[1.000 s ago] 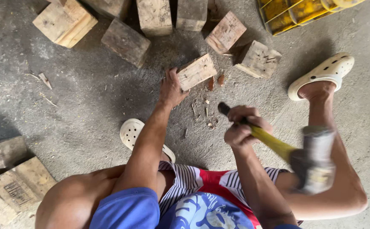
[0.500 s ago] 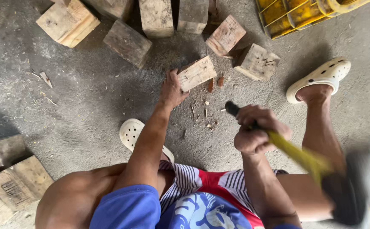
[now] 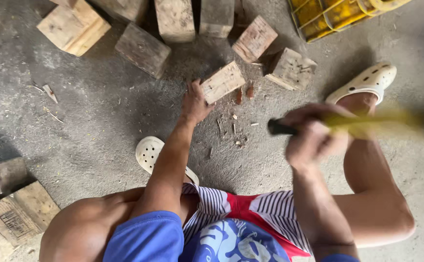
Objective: The person sits on the floor and uses a hammer to repeatedly strike small wooden blocks, chipping away at their surfaces. They handle the blocks one at a time, rotating them to work on different sides, and place some finished pieces into a yellow crate.
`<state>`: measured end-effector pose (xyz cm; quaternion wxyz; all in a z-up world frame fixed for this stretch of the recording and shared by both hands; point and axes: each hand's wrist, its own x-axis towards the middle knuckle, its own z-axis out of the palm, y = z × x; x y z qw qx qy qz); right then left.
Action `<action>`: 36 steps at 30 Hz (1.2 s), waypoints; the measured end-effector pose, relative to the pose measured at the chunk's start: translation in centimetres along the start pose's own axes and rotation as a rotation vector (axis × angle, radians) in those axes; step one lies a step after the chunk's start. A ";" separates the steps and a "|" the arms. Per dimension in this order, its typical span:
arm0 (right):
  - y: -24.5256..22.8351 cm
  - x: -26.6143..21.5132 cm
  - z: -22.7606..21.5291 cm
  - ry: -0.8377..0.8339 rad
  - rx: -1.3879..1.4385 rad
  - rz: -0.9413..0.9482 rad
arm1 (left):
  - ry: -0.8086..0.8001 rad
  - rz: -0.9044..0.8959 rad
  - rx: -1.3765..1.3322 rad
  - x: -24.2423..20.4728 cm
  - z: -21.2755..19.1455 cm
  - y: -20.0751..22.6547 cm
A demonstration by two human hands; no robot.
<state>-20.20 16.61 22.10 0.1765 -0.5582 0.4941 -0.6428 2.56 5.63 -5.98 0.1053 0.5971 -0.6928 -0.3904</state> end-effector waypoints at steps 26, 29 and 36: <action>15.6 -11.8 3.7 -0.470 -0.610 0.979 | 0.127 0.176 0.041 0.1 -0.4 -0.2; 15.4 -14.0 2.1 -0.442 -0.567 0.732 | 0.114 0.120 0.077 1.3 -0.8 0.3; 10.1 -14.2 0.9 -0.467 -0.448 1.265 | 0.159 0.096 0.065 -0.3 0.0 1.1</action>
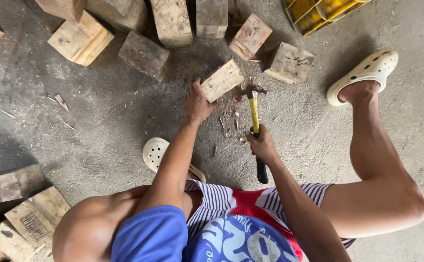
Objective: The person sits on the floor and uses a hammer to repeatedly strike small wooden blocks, chipping away at their surfaces. They handle the blocks one at a time, rotating them to work on different sides, and place some finished pieces into a yellow crate.
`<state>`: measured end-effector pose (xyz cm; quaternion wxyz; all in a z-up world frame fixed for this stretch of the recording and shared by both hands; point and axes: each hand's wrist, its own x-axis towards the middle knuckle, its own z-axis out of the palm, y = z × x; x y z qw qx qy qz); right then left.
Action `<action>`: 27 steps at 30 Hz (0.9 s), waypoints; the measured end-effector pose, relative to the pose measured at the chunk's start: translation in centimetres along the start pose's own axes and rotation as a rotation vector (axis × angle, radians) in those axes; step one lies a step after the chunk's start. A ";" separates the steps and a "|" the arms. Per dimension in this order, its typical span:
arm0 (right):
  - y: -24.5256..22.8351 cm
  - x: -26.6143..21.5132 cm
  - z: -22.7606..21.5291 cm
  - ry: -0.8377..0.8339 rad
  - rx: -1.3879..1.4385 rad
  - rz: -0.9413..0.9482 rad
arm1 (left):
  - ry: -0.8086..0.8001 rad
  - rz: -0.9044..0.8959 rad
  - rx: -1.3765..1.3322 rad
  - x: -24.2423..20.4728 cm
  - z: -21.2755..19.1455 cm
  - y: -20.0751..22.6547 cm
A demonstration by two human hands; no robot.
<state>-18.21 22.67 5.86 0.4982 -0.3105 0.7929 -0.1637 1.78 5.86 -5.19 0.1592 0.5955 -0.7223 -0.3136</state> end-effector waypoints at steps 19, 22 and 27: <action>3.4 2.4 -2.1 -0.104 -0.011 0.043 | -0.081 0.034 -0.039 -4.6 -1.7 6.9; 3.5 2.5 -2.4 -0.117 -0.062 0.071 | -0.303 0.338 0.390 0.1 -3.6 5.7; 4.8 3.6 -1.5 -0.067 -0.303 0.002 | -0.359 0.715 0.931 7.3 -2.6 5.0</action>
